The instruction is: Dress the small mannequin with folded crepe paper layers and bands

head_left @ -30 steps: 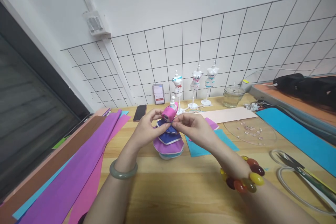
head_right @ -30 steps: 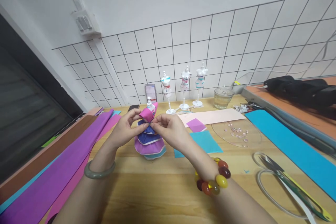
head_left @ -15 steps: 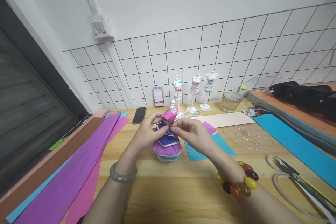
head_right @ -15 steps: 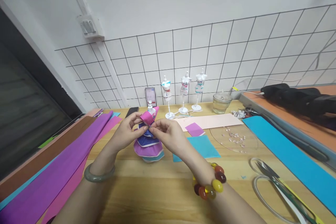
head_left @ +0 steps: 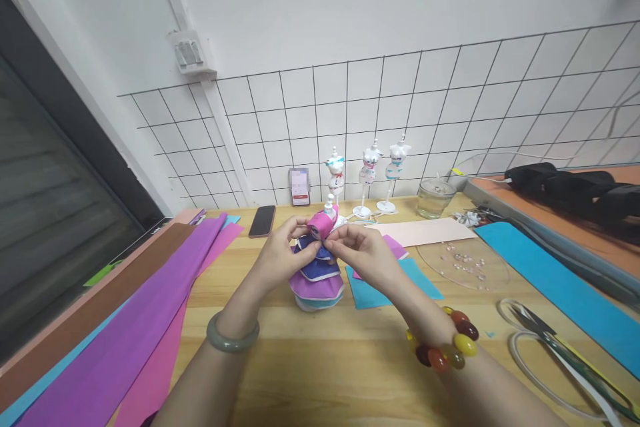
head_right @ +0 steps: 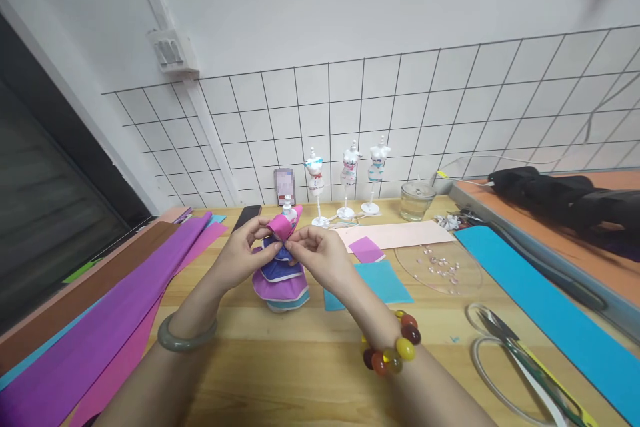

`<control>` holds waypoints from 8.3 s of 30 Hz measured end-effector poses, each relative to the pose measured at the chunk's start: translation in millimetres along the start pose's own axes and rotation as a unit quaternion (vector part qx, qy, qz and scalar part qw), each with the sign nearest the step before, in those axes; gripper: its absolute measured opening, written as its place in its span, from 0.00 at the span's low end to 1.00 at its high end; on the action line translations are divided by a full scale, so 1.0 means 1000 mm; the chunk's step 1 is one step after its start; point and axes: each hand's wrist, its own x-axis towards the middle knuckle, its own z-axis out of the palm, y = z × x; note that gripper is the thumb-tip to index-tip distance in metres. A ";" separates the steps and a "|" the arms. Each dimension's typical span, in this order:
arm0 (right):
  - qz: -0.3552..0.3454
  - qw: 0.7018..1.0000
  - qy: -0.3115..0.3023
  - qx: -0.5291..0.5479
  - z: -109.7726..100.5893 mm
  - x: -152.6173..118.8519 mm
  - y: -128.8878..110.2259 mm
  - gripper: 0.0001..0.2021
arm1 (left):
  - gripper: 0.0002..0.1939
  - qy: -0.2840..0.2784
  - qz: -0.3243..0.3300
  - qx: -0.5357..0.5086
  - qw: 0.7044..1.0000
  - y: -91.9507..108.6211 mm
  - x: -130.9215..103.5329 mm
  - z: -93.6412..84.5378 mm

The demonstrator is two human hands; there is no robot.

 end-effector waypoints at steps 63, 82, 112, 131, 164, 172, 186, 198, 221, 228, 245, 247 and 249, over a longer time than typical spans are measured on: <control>0.031 0.998 -0.048 0.039 0.006 0.000 0.010 0.15 | 0.26 0.006 0.017 0.153 0.988 0.006 -0.003 -0.015; 0.050 0.997 -0.033 0.041 0.014 -0.008 -0.002 0.14 | 0.14 0.067 0.008 0.135 0.989 0.010 -0.003 -0.008; -0.094 0.983 0.077 -0.135 -0.017 -0.005 -0.015 0.24 | 0.22 0.115 0.001 0.187 0.976 0.017 -0.007 0.018; -0.092 0.988 0.084 -0.088 -0.012 0.004 0.003 0.47 | 0.47 -0.027 0.013 0.018 0.999 0.015 -0.011 0.019; -0.033 0.997 0.056 -0.039 -0.027 -0.001 -0.017 0.50 | 0.08 0.047 0.346 0.270 0.897 0.008 -0.005 0.016; -0.038 0.994 0.105 -0.014 -0.019 -0.006 -0.024 0.48 | 0.08 0.138 0.421 0.352 0.825 0.003 -0.010 0.016; -0.056 0.992 0.110 0.003 -0.012 -0.010 -0.032 0.44 | 0.10 0.194 0.439 0.392 0.785 0.001 -0.012 0.013; -0.089 0.986 0.138 0.006 -0.010 -0.010 -0.032 0.43 | 0.30 0.261 0.398 0.351 0.806 0.002 -0.012 0.018; -0.386 0.777 0.308 -0.392 -0.007 -0.016 -0.011 0.38 | 0.11 0.015 -0.166 -0.350 0.922 0.036 -0.016 0.038; -0.323 0.853 0.307 -0.271 -0.004 -0.012 -0.017 0.34 | 0.11 -0.004 -0.137 -0.401 0.906 0.028 -0.014 0.043; -0.167 0.975 0.143 -0.037 -0.041 -0.005 -0.033 0.41 | 0.15 -0.015 -0.084 -0.216 0.973 0.046 -0.027 0.021; -0.137 0.985 0.099 -0.037 -0.048 -0.006 -0.037 0.35 | 0.13 0.039 -0.056 -0.202 0.977 0.048 -0.027 0.013; -0.098 0.993 0.057 -0.029 -0.052 -0.008 -0.039 0.30 | 0.10 0.085 -0.032 -0.190 0.978 0.047 -0.026 0.008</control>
